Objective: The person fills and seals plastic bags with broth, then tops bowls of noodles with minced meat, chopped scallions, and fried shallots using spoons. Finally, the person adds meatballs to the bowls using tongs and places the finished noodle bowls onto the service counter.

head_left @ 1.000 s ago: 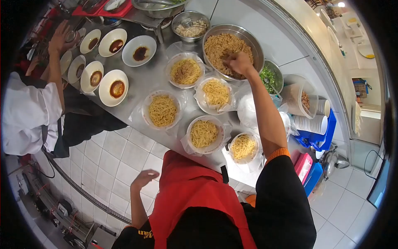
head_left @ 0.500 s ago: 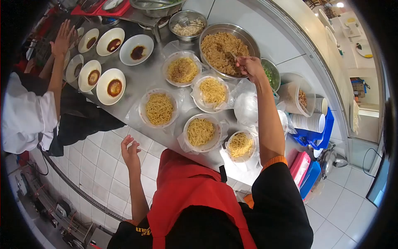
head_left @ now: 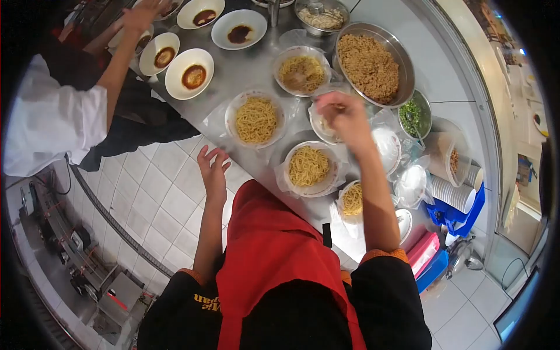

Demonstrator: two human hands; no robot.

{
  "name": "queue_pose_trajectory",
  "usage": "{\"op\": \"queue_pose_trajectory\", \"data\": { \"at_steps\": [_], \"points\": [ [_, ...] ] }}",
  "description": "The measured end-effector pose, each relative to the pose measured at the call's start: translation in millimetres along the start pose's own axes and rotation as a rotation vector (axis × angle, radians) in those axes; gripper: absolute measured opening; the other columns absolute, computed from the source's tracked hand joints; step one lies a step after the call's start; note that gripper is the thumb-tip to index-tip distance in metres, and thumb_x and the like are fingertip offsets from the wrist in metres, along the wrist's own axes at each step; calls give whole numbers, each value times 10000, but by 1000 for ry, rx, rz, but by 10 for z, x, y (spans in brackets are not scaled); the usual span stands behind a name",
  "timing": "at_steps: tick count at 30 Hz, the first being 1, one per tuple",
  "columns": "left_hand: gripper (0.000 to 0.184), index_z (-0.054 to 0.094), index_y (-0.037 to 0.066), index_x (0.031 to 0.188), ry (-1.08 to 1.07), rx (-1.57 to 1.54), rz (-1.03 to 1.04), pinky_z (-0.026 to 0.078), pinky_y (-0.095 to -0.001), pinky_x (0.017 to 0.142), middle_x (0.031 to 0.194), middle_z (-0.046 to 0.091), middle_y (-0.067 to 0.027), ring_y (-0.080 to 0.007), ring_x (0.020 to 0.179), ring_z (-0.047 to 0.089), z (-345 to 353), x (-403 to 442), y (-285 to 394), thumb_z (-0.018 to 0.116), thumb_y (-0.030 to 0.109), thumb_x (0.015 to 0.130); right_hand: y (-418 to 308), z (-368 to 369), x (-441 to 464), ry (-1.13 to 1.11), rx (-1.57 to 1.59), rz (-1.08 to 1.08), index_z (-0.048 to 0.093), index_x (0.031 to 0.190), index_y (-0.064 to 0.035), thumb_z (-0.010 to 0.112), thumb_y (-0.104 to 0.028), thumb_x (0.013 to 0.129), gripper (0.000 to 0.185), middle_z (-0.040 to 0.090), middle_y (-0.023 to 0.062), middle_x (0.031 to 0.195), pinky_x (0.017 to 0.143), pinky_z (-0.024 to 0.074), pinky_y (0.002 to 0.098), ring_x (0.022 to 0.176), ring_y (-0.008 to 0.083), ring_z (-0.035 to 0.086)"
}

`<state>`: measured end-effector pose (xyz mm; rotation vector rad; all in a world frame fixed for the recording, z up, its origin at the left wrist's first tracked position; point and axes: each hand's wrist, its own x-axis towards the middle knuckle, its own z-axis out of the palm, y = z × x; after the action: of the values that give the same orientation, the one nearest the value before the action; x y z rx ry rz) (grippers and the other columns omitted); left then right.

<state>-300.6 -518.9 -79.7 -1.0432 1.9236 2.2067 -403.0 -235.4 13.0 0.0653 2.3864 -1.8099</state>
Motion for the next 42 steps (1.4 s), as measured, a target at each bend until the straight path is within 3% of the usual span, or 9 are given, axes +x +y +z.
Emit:
{"op": "queue_pose_trajectory", "data": {
  "at_steps": [9,15,18,20,24,28,34,40,42],
  "points": [
    [346,441,72,1219,159,19,220,415,-299,730,969,520,-48,-145,853,522,-220,-93,273,526,191,906,566,896,-157,77,-543,-421,614,856,6,580,65,733,141,606,182,840,654,474,348,757,366,589],
    [269,453,113,801,-1061,-728,310,378,-396,823,771,451,3,-178,800,517,67,-857,2007,540,354,883,432,483,-127,131,114,-50,584,813,-6,529,108,781,130,573,16,728,625,439,228,681,78,517],
    [259,484,102,726,-1550,-808,425,407,-395,797,763,503,-6,-193,755,556,204,-1136,2431,556,305,870,327,-275,198,373,-131,-312,619,823,-9,546,84,783,124,628,49,732,613,464,253,659,109,571],
    [270,483,97,714,-1631,-899,431,414,-394,781,747,503,-7,-194,742,560,263,-1242,2518,557,305,871,136,-741,395,481,-602,-91,650,804,15,614,-54,756,92,664,174,772,666,501,348,691,262,657],
    [294,481,87,691,-1637,-972,427,427,-390,750,715,504,-9,-195,716,568,277,-1361,2534,559,304,873,639,-1153,959,400,-1198,62,659,792,25,620,-145,726,186,645,243,816,726,497,414,828,386,634],
    [318,480,77,667,-1589,-1009,434,441,-387,719,683,504,-10,-196,689,577,242,-1409,2569,561,304,875,776,-1154,1161,194,-1175,82,653,791,45,608,-154,732,213,641,256,824,726,496,409,866,391,630],
    [356,478,62,632,-1531,-1092,367,461,-381,672,634,504,-12,-198,650,589,175,-1288,2643,565,304,878,521,-1287,920,128,-60,472,626,835,49,551,-51,800,129,595,66,670,452,365,221,509,106,477],
    [394,476,47,596,-1465,-1121,125,482,-376,625,586,504,-14,-200,611,601,232,-1032,2408,568,303,881,560,-1370,779,246,271,416,574,900,61,500,15,843,104,561,69,707,419,305,218,539,97,426],
    [417,460,133,515,-1123,-972,295,454,-276,453,428,437,2,-99,346,467,380,-1052,2203,656,318,834,575,-1408,742,235,330,416,572,918,63,499,18,850,109,556,69,713,424,306,214,550,97,428]
  ]
}}
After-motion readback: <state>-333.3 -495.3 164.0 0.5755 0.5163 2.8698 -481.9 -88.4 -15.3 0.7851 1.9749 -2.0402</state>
